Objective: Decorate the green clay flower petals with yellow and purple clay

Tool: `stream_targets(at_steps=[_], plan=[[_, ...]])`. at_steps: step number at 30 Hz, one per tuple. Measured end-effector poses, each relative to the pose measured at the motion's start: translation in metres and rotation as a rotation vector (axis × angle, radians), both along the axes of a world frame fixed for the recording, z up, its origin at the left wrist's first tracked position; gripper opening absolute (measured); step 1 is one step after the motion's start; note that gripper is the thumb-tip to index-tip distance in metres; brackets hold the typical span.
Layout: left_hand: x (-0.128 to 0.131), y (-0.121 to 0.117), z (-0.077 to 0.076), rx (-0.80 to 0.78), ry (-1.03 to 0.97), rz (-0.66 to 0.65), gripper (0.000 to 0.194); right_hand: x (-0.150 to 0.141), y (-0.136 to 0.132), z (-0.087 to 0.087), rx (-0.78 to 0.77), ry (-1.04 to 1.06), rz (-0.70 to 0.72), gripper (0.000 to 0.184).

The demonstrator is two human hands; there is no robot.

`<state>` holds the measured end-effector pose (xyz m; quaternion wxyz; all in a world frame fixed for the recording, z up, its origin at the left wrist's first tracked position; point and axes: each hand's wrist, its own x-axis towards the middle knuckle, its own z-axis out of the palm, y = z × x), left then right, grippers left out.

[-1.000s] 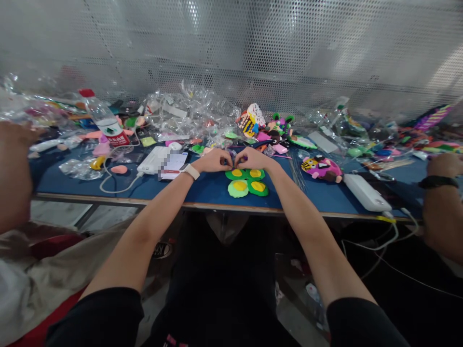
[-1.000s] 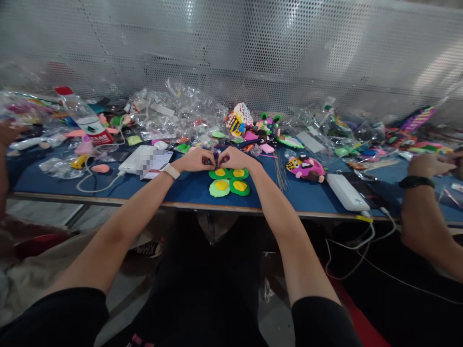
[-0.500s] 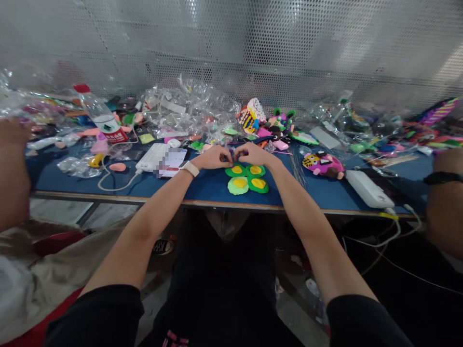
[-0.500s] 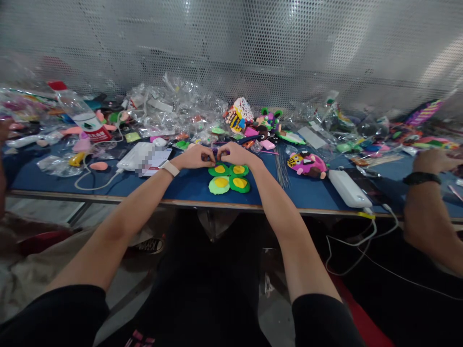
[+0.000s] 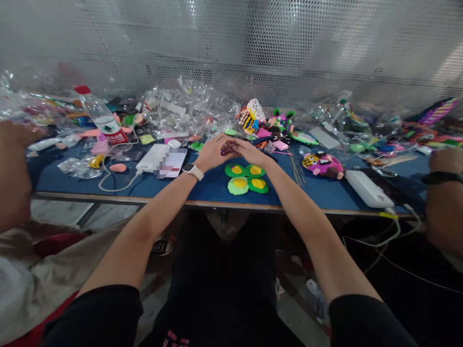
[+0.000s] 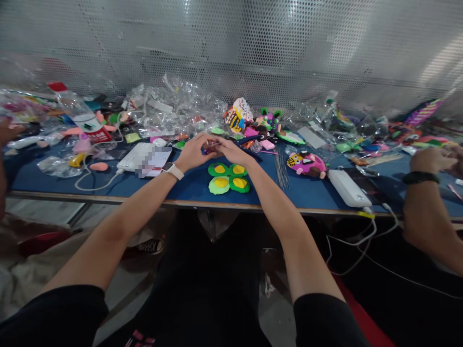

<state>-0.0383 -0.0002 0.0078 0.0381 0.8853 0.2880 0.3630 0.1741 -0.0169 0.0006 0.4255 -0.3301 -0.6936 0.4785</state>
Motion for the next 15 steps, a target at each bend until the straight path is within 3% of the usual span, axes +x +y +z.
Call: stream_targets(at_steps=[8,15], plan=[[0.0000,0.0064,-0.0015,0.073,0.004,0.006,0.019,-0.0028,-0.0047,0.0033,-0.050,-0.016,0.004,0.067],[-0.0025,0.0084,-0.0023,0.007,-0.049,0.083,0.020,0.0013,-0.0014,0.0045,0.116,-0.105,-0.253,0.070]])
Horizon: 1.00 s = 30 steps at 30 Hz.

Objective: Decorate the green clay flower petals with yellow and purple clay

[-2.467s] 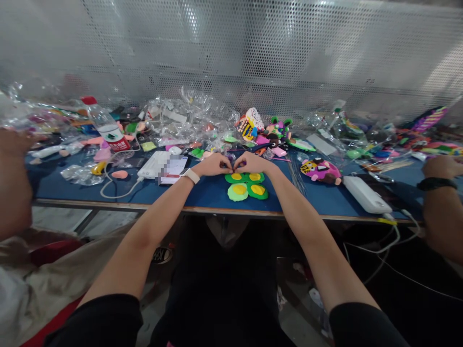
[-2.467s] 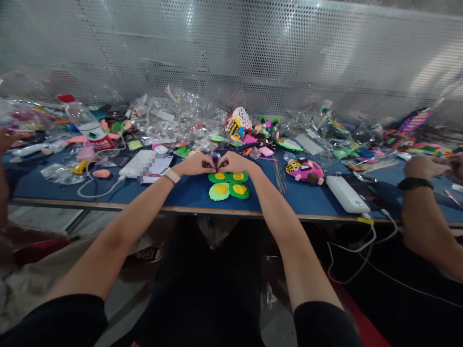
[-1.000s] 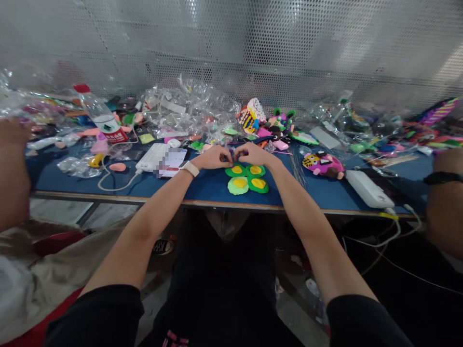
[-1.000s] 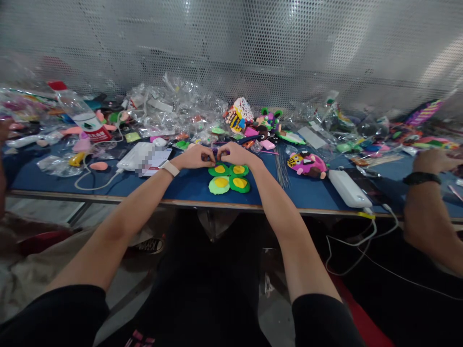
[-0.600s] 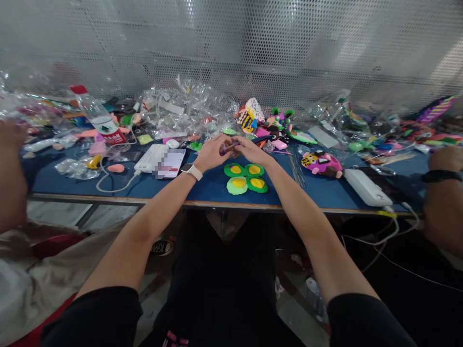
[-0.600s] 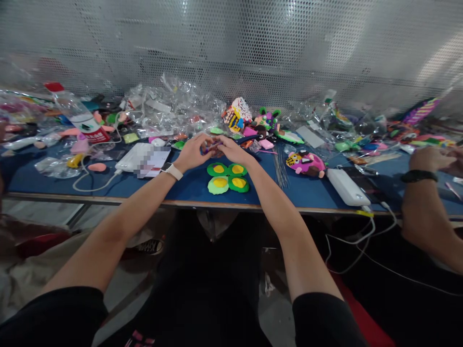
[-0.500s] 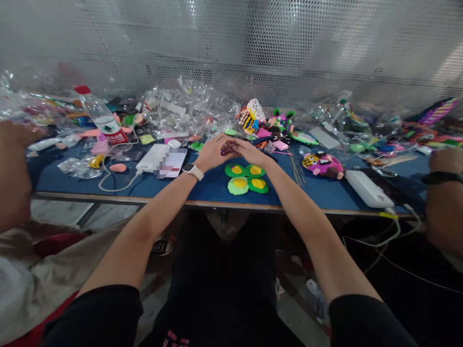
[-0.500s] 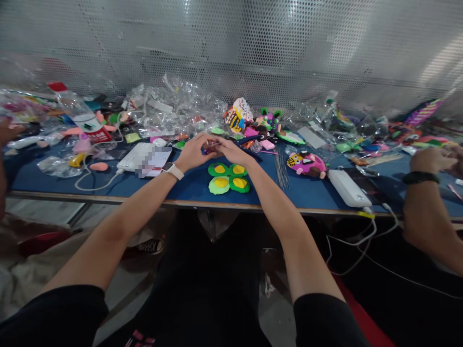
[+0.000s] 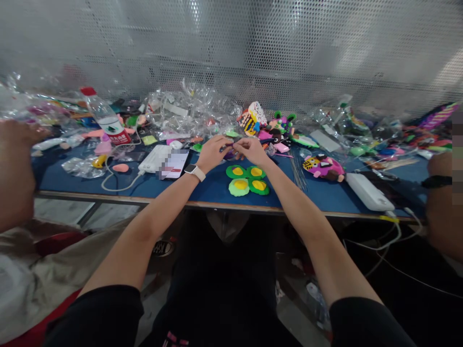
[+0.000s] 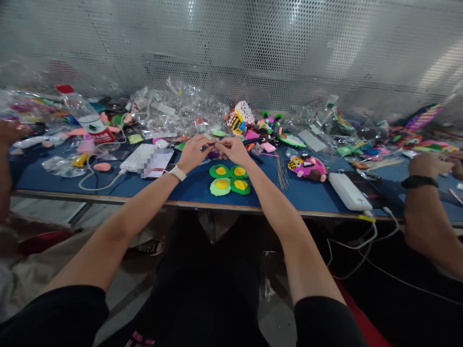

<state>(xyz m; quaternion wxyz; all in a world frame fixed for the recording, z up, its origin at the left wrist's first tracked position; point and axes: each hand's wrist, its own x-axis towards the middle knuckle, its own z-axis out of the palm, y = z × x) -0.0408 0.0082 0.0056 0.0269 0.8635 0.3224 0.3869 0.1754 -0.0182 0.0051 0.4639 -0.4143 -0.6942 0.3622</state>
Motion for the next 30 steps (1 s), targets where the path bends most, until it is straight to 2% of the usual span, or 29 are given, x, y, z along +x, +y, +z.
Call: stream_targets(at_steps=[5,9,11,15,17,21,26,30], plan=[[0.000,0.000,-0.001,-0.022,0.019,-0.032,0.032,0.000,0.000,0.000,0.007,-0.002,0.040,0.070],[0.000,0.003,-0.002,-0.003,0.041,-0.019,0.020,0.000,0.006,-0.004,0.000,0.006,0.077,0.069],[-0.001,0.006,-0.003,0.014,0.013,0.023,0.018,0.005,0.013,-0.006,0.005,0.045,-0.005,0.069],[-0.009,0.015,-0.004,0.020,-0.105,0.125,0.024,0.028,0.025,-0.009,0.052,0.184,-0.347,0.062],[-0.011,0.018,-0.004,0.014,-0.123,0.130,0.023,0.039,0.028,-0.010,0.054,0.197,-0.418,0.055],[-0.009,0.018,-0.004,-0.041,-0.129,0.120,0.020,0.039,0.026,-0.009,0.020,0.191,-0.322,0.050],[-0.004,0.011,-0.004,-0.057,-0.124,0.094,0.019,0.013,0.018,-0.008,0.013,0.147,-0.089,0.055],[-0.004,0.007,-0.002,-0.073,-0.067,0.051,0.016,-0.001,0.013,-0.011,0.057,0.116,0.006,0.054]])
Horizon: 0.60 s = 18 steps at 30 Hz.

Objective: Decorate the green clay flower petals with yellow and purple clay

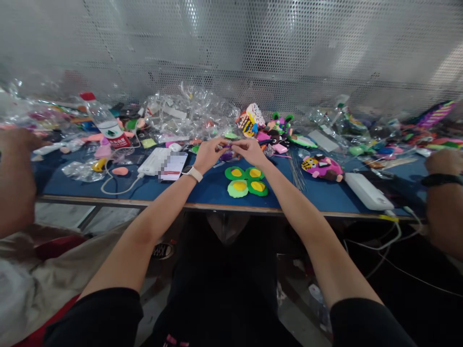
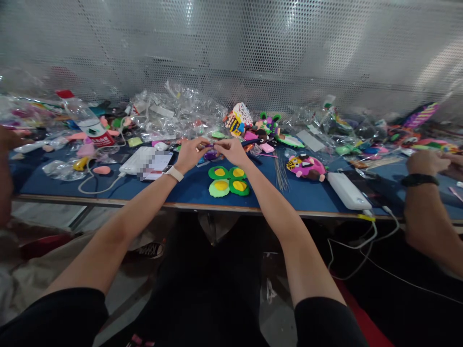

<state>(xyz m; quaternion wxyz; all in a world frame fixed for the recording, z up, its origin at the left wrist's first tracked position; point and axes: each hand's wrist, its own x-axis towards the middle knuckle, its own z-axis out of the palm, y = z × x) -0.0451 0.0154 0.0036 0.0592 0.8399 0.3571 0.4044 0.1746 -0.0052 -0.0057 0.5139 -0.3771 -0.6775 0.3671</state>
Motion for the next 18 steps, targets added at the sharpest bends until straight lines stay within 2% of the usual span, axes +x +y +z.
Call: stream_targets(at_steps=[6,9,12,14,18], plan=[[0.000,-0.002,0.002,0.005,0.091,-0.005,0.017,-0.002,0.001,-0.003,0.047,-0.091,0.021,0.048],[0.002,-0.006,0.003,0.015,0.091,0.002,0.017,0.005,0.007,-0.002,0.081,-0.106,-0.087,0.050],[0.002,-0.009,0.004,0.014,0.082,0.002,0.020,0.017,0.015,-0.002,0.101,0.018,-0.287,0.055],[0.001,-0.009,0.004,-0.007,0.087,0.006,0.026,0.025,0.019,-0.003,0.104,0.076,-0.366,0.058],[0.001,-0.006,0.002,-0.056,0.138,-0.067,0.034,0.030,0.023,-0.005,0.084,0.042,-0.329,0.058]])
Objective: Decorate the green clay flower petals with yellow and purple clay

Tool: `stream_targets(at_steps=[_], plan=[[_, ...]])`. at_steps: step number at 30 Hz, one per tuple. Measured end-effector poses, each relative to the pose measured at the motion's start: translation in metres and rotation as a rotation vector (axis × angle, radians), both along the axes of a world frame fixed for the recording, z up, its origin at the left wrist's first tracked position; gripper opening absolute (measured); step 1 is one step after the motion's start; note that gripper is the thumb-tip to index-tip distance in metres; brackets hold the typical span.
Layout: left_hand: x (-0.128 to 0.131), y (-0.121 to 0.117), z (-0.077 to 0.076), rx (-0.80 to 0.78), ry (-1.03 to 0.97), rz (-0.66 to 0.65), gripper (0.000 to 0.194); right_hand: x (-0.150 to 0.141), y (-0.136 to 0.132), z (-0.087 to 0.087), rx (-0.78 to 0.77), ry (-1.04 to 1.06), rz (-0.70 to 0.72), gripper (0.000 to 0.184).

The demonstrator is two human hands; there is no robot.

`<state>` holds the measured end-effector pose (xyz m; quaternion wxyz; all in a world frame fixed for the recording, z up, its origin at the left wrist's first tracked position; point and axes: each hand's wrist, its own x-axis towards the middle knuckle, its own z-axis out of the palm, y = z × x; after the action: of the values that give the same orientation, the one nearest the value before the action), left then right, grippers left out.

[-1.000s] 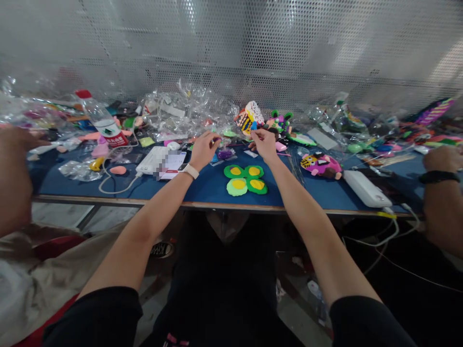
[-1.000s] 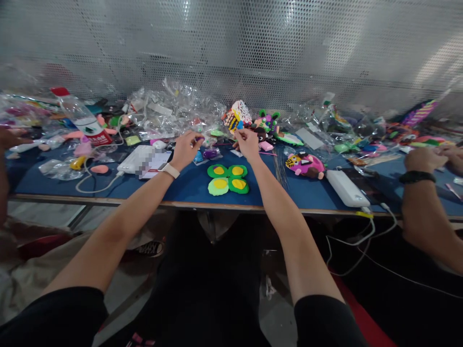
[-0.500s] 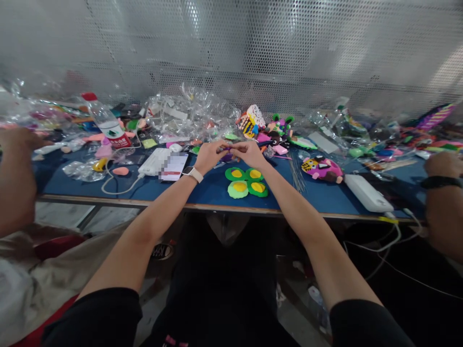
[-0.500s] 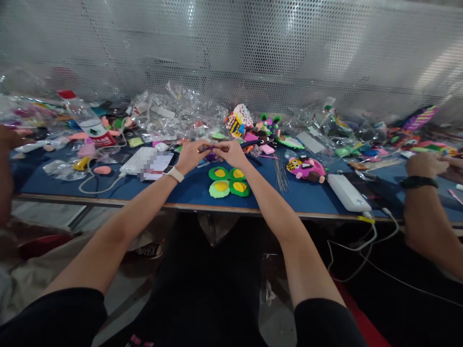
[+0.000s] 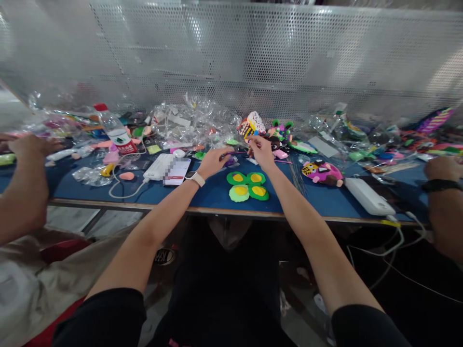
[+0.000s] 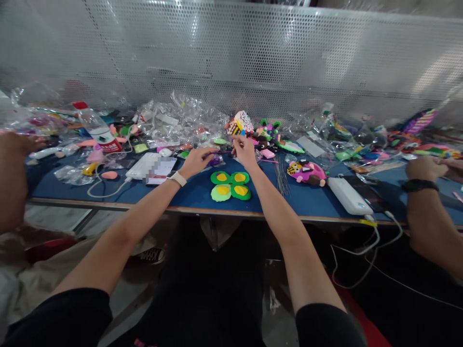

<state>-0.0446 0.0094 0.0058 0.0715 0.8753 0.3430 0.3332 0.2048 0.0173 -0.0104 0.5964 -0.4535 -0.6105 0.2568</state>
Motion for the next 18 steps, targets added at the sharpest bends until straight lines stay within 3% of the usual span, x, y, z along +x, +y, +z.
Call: stream_targets(at_steps=[8,12,15,18], plan=[[0.001,0.003,-0.006,-0.010,0.061,-0.024,0.019,-0.016,-0.013,0.002,-0.003,-0.090,0.042,0.044],[0.005,-0.003,-0.005,0.002,0.111,0.025,0.022,-0.018,-0.022,0.006,0.006,-0.186,-0.003,0.030],[0.004,-0.008,0.001,0.034,0.161,0.045,0.030,-0.019,-0.025,0.009,-0.027,-0.181,0.011,0.029],[-0.017,-0.004,0.015,0.092,0.333,0.049,0.038,-0.020,-0.026,0.010,-0.042,-0.173,0.024,0.037]])
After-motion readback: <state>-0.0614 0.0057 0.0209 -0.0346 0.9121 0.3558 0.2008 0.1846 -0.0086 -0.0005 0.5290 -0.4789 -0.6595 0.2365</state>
